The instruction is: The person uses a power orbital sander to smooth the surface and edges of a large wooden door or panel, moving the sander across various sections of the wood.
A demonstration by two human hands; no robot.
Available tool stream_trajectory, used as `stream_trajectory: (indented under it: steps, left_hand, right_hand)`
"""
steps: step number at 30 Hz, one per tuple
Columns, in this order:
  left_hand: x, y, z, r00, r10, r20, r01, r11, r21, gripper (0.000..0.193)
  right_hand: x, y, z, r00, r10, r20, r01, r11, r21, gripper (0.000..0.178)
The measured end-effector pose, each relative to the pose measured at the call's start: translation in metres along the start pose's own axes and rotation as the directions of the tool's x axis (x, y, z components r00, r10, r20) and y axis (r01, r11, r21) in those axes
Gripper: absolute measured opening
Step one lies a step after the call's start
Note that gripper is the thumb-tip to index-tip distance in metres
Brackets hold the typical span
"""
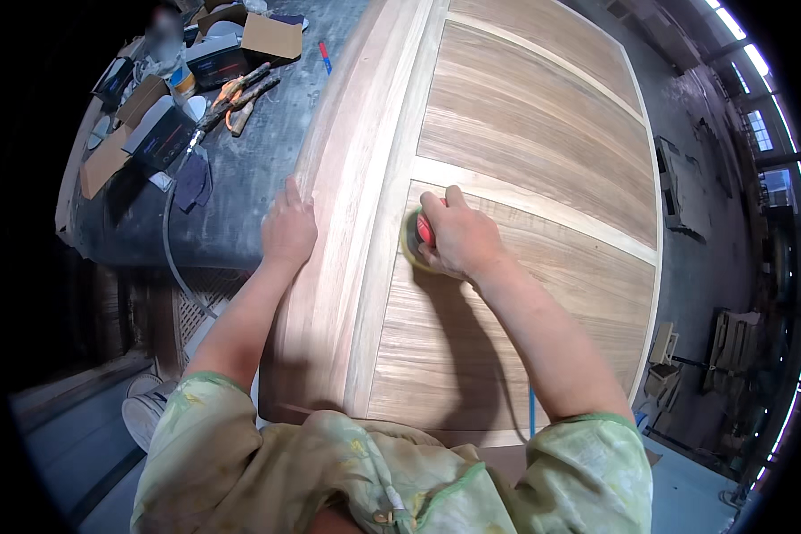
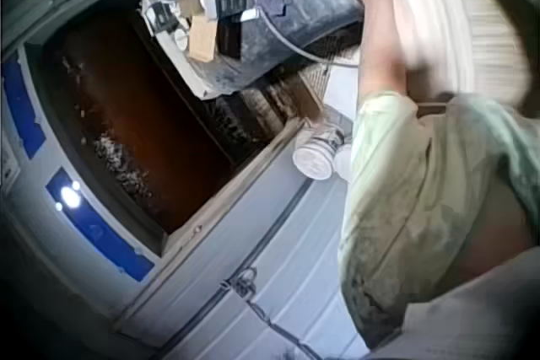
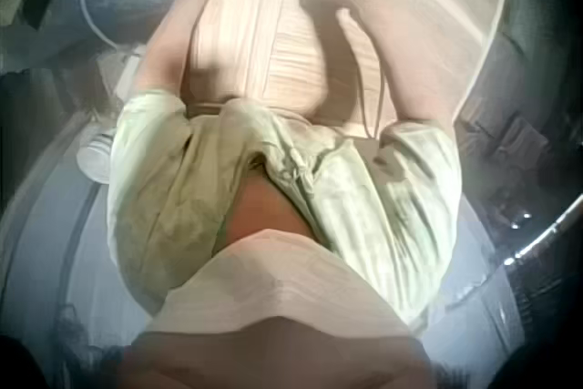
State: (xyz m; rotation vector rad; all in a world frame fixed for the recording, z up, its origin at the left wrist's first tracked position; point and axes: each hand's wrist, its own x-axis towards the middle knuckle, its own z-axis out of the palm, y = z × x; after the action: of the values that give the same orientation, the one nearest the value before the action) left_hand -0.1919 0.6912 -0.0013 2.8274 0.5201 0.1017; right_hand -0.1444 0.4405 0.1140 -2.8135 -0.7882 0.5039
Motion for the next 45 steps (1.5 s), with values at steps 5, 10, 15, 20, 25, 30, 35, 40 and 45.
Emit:
stream_trajectory:
  steps: [5, 10, 15, 20, 25, 30, 35, 40, 45]
  left_hand:
    - [0.000, 0.003, -0.003, 1.000, 0.009, -0.008, -0.009, 1.000, -0.026, 0.052]
    - [0.002, -0.002, 0.004, 0.996, 0.036, -0.085, -0.036, 0.999, 0.009, 0.052]
    - [0.002, -0.004, 0.008, 0.996, 0.039, -0.075, -0.039, 0.999, 0.006, 0.048]
    - [0.003, -0.004, 0.007, 0.994, 0.033, -0.101, -0.037, 0.998, -0.046, 0.043]
    - [0.001, -0.006, 0.003, 0.998, 0.041, -0.038, -0.045, 0.993, -0.113, 0.055]
    - [-0.013, -0.022, 0.010, 0.994, 0.100, -0.042, -0.105, 0.985, -0.140, 0.055]
    - [-0.039, -0.034, 0.014, 0.982, 0.177, -0.063, -0.182, 0.980, -0.076, 0.055]
    - [-0.063, -0.043, 0.013, 0.977, 0.214, -0.025, -0.215, 0.971, -0.107, 0.056]
    - [-0.066, -0.049, 0.012, 0.975, 0.218, -0.039, -0.221, 0.970, -0.107, 0.055]
  right_hand:
    - [-0.022, -0.001, 0.013, 1.000, -0.002, 0.003, 0.002, 1.000, 0.002, 0.050]
    - [-0.037, -0.001, 0.017, 0.999, -0.042, -0.002, 0.042, 0.999, -0.028, 0.050]
    - [-0.050, -0.024, 0.022, 0.997, -0.057, -0.043, 0.056, 0.998, -0.033, 0.048]
    - [-0.071, -0.026, 0.030, 1.000, 0.002, -0.016, -0.002, 1.000, -0.006, 0.054]
    - [-0.086, -0.033, 0.035, 1.000, -0.012, -0.013, 0.012, 1.000, -0.020, 0.049]
    - [-0.094, -0.051, 0.044, 1.000, -0.019, 0.019, 0.020, 0.998, -0.057, 0.050]
    - [-0.118, -0.058, 0.054, 1.000, 0.000, 0.018, 0.001, 1.000, -0.024, 0.052]
    - [-0.135, -0.061, 0.054, 0.997, 0.022, 0.071, -0.022, 1.000, -0.009, 0.052]
    - [-0.147, -0.075, 0.061, 0.998, -0.056, 0.039, 0.058, 0.997, -0.057, 0.049]
